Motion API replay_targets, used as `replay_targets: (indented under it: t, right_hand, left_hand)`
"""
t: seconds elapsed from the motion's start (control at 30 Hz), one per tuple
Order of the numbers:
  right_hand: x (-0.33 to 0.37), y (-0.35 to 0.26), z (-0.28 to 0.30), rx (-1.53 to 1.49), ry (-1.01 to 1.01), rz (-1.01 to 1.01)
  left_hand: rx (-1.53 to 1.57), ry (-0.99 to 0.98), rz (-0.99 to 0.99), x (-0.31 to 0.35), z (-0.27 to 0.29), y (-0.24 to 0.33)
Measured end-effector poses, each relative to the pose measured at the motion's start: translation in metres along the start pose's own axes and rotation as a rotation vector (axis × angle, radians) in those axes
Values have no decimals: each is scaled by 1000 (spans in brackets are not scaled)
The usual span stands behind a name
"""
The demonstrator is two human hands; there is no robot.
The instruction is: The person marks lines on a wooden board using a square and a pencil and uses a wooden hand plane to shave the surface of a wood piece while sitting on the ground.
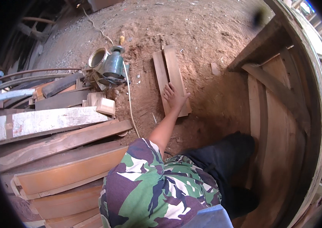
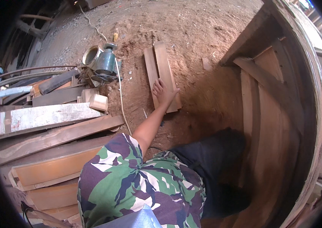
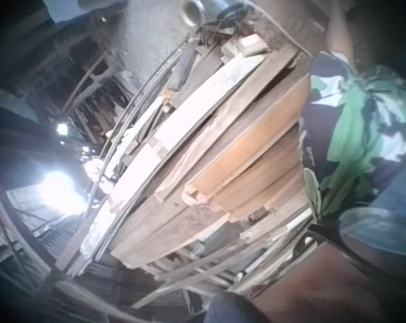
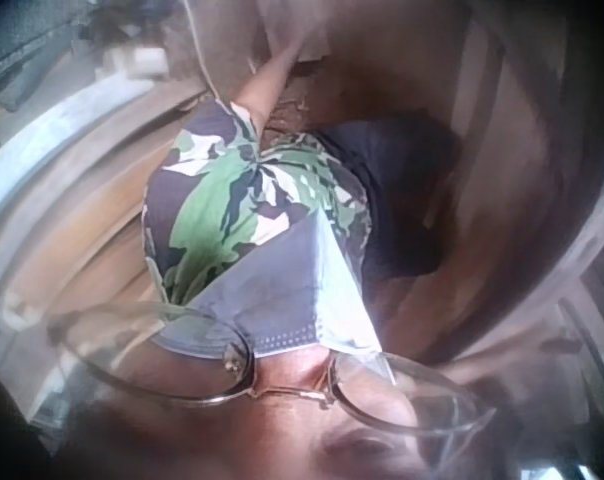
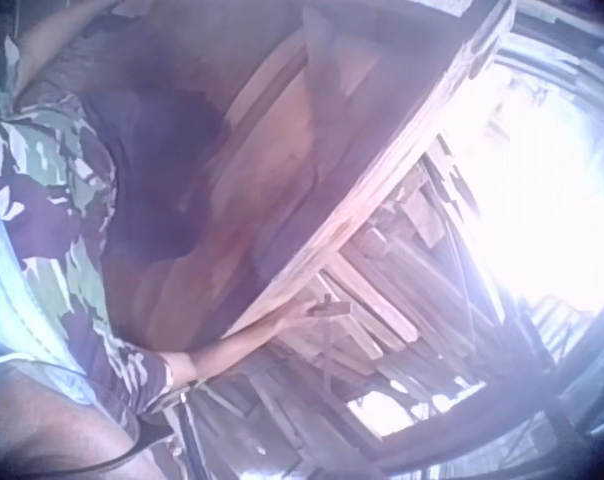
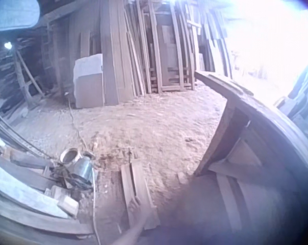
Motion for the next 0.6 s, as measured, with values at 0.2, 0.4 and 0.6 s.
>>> replay_targets:
  t: [0.2, 0.4, 0.6]
  right_hand:
    - [-6, 33, 7, -9, 10, -27]
    - [-12, 79, 12, -20, 4, -41]
    - [-19, 117, 35, -34, -15, -42]
  left_hand:
    - [77, -247, 400, 1, -35, -13]
    - [868, -359, 31, -7, -6, 0]
    - [1397, -545, -186, 23, 121, 128]
Point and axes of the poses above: each hand's wrist, its own x-axis away from the middle knuckle, its own z-axis out of the back of the hand, y = z × x, the point moved 10 cm from there along -x, towards the middle knuckle, and after that the axes turned 2 degrees about -z, right-handed, at the moved point
